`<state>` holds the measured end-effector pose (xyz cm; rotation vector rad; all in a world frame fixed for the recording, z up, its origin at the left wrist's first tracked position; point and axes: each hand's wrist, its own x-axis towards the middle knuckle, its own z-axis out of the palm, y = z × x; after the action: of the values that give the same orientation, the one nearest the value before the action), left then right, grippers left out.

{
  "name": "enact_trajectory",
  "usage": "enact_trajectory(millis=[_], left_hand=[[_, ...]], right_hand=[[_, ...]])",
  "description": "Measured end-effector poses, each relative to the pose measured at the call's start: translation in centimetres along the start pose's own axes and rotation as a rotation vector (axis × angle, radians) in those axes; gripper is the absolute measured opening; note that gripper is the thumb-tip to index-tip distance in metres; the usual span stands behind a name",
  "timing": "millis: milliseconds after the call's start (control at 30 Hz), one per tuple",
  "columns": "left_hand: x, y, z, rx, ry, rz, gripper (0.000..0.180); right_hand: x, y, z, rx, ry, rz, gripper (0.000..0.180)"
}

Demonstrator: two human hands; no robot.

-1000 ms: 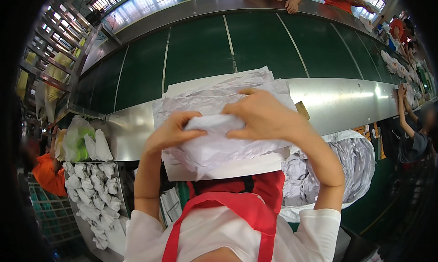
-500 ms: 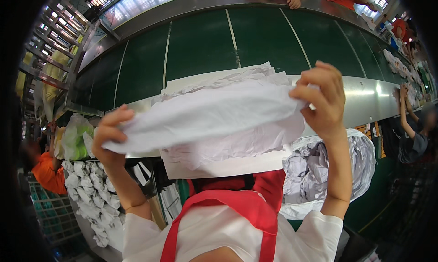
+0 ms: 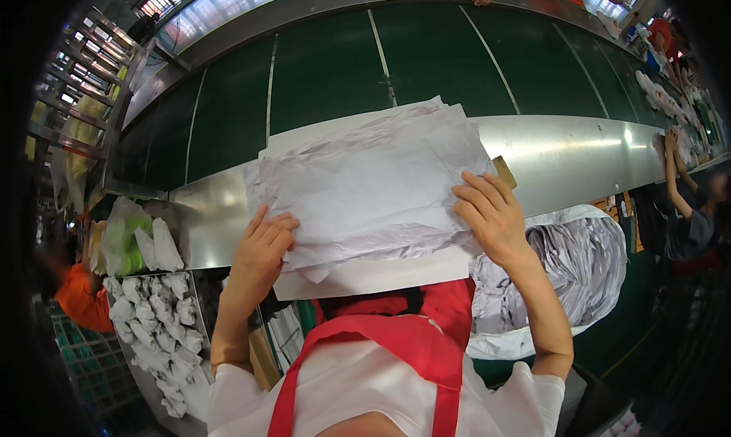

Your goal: The person repeatedly picks up white garments from a large sack, unfolds them on a metal table, and folds them into neat stacks. They continue this process, occasionally adjusting the pile and reaching back into the sack for more items.

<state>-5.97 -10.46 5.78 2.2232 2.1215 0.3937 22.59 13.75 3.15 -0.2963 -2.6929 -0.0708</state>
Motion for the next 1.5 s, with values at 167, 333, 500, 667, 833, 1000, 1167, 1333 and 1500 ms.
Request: enact_trajectory(millis=[167, 333, 500, 667, 833, 1000, 1167, 1333, 1500], left_hand=[[0.1, 2.0, -1.5, -0.072, -0.054, -0.063, 0.028], [3.5, 4.6, -1.9, -0.381, 0.019, -0.043, 0.041], [8.8, 4.1, 6.9, 0.089, 0.085, -0.033, 0.068], [6.5, 0.7, 8.4, 0.121, 0.030, -0.358, 0.081], [5.8, 0.9, 8.4, 0.166, -0.061, -0.392, 0.082], [7.0, 2.9, 6.4, 0.201, -0.029, -0.308, 0.085], [11.7, 7.7, 6.7, 0.038, -0.014, 0.025, 0.075], [12.2, 7.0, 11.6, 0.040, -0.114, 0.080, 0.073], [12.4, 7.0, 11.9, 0.047, -0.100, 0.107, 0.070]], right_hand=[[0.6, -1.2, -1.4, 0.220, -0.314, 0.086, 0.032], [3.4, -2.9, -3.6, 0.497, -0.256, 0.180, 0.041], [5.8, -3.5, 3.9, 0.106, -0.156, 0.155, 0.056], [2.4, -0.5, 6.8, -0.015, -0.199, 0.329, 0.061], [0.9, 1.4, 6.2, 0.165, -0.041, 0.386, 0.053], [-9.8, 4.7, 1.7, 0.626, 0.752, 0.974, 0.017], [-26.1, 3.5, 11.5, 0.701, 0.678, 1.442, 0.015], [-33.6, -0.7, 24.6, 0.142, -0.238, 1.356, 0.071], [-34.2, -3.2, 28.0, -0.003, -0.532, 1.319, 0.086]])
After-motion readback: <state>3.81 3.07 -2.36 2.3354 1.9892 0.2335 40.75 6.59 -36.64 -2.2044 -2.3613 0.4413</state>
